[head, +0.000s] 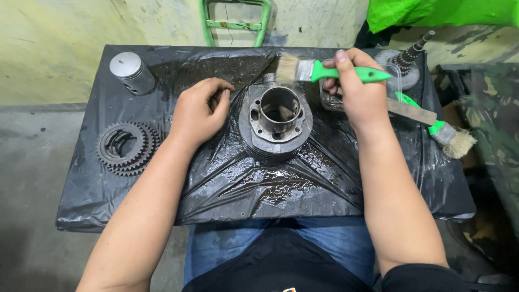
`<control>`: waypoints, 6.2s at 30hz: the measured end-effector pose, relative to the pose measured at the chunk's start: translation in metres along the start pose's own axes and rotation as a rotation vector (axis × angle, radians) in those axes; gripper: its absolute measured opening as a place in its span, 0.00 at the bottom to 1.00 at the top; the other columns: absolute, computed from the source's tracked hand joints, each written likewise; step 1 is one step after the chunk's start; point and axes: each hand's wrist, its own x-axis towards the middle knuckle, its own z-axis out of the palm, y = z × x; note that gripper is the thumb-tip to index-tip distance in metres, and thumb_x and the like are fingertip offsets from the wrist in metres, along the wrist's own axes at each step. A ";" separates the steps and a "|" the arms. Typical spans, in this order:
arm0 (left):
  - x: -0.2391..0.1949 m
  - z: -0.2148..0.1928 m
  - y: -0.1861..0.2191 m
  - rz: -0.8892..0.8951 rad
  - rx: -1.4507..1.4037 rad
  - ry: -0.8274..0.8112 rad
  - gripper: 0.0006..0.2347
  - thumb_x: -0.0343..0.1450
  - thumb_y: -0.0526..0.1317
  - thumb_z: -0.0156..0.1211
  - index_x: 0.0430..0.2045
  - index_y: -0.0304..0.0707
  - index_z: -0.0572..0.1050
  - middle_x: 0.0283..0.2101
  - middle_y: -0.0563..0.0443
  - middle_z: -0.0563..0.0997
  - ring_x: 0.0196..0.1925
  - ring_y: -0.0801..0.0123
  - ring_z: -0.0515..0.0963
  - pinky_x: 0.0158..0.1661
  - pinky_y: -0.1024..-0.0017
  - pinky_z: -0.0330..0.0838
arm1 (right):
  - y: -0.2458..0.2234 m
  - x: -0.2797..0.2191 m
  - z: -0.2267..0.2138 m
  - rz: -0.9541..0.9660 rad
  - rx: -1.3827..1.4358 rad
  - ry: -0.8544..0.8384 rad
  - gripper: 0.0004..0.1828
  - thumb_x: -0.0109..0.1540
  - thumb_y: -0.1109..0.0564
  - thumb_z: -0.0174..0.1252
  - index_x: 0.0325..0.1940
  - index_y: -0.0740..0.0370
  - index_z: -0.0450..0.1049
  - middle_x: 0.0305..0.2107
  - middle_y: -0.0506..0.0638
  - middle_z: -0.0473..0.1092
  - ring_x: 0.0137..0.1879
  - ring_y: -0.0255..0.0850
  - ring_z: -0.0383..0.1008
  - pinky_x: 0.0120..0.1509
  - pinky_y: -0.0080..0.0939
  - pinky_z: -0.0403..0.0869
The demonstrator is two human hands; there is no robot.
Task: Cleaning a motorcycle engine cylinder using a brush and cleaning fluid on a workbench
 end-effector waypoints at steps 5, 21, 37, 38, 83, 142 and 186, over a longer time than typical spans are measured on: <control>0.000 0.000 0.001 -0.018 0.015 -0.016 0.07 0.73 0.35 0.54 0.40 0.40 0.80 0.40 0.50 0.85 0.41 0.60 0.83 0.44 0.65 0.73 | 0.006 0.002 -0.003 0.076 0.089 -0.163 0.11 0.71 0.50 0.52 0.39 0.57 0.71 0.38 0.52 0.77 0.31 0.35 0.74 0.33 0.30 0.73; 0.001 0.001 0.000 0.002 0.022 -0.041 0.07 0.74 0.34 0.54 0.40 0.38 0.80 0.38 0.49 0.83 0.38 0.61 0.81 0.42 0.65 0.71 | 0.011 0.002 -0.004 0.008 0.166 -0.212 0.11 0.71 0.50 0.53 0.40 0.58 0.72 0.39 0.53 0.76 0.33 0.36 0.76 0.36 0.28 0.77; 0.001 0.001 0.001 -0.038 0.025 -0.024 0.07 0.73 0.36 0.54 0.40 0.41 0.80 0.41 0.50 0.85 0.43 0.60 0.83 0.45 0.65 0.73 | 0.013 0.001 0.006 -0.133 -0.117 -0.102 0.12 0.72 0.51 0.55 0.39 0.60 0.75 0.31 0.49 0.76 0.33 0.31 0.76 0.33 0.28 0.73; 0.001 0.001 0.001 -0.016 0.024 -0.025 0.07 0.73 0.36 0.54 0.39 0.40 0.80 0.41 0.49 0.85 0.44 0.58 0.83 0.46 0.64 0.73 | 0.014 0.001 0.005 -0.058 -0.046 -0.098 0.12 0.72 0.50 0.54 0.40 0.59 0.74 0.30 0.50 0.75 0.32 0.31 0.75 0.32 0.27 0.72; 0.000 0.004 -0.002 -0.097 -0.016 0.061 0.07 0.72 0.40 0.54 0.39 0.46 0.78 0.29 0.52 0.77 0.35 0.56 0.81 0.34 0.60 0.74 | 0.027 0.035 0.019 0.144 0.215 -0.320 0.14 0.72 0.46 0.54 0.52 0.58 0.74 0.32 0.55 0.74 0.33 0.35 0.72 0.39 0.31 0.69; -0.001 0.009 -0.003 -0.030 -0.080 0.020 0.07 0.72 0.37 0.59 0.40 0.40 0.81 0.30 0.42 0.82 0.33 0.44 0.83 0.34 0.56 0.77 | 0.059 0.029 0.001 -0.210 0.061 -0.072 0.12 0.74 0.53 0.53 0.47 0.65 0.74 0.33 0.56 0.76 0.36 0.40 0.82 0.45 0.32 0.78; 0.000 0.006 -0.014 -0.076 -0.042 0.014 0.06 0.72 0.33 0.60 0.38 0.41 0.82 0.31 0.42 0.82 0.35 0.48 0.83 0.36 0.61 0.76 | 0.031 0.018 0.017 -0.418 0.034 -0.126 0.07 0.71 0.60 0.57 0.49 0.65 0.79 0.36 0.57 0.79 0.43 0.40 0.83 0.51 0.37 0.79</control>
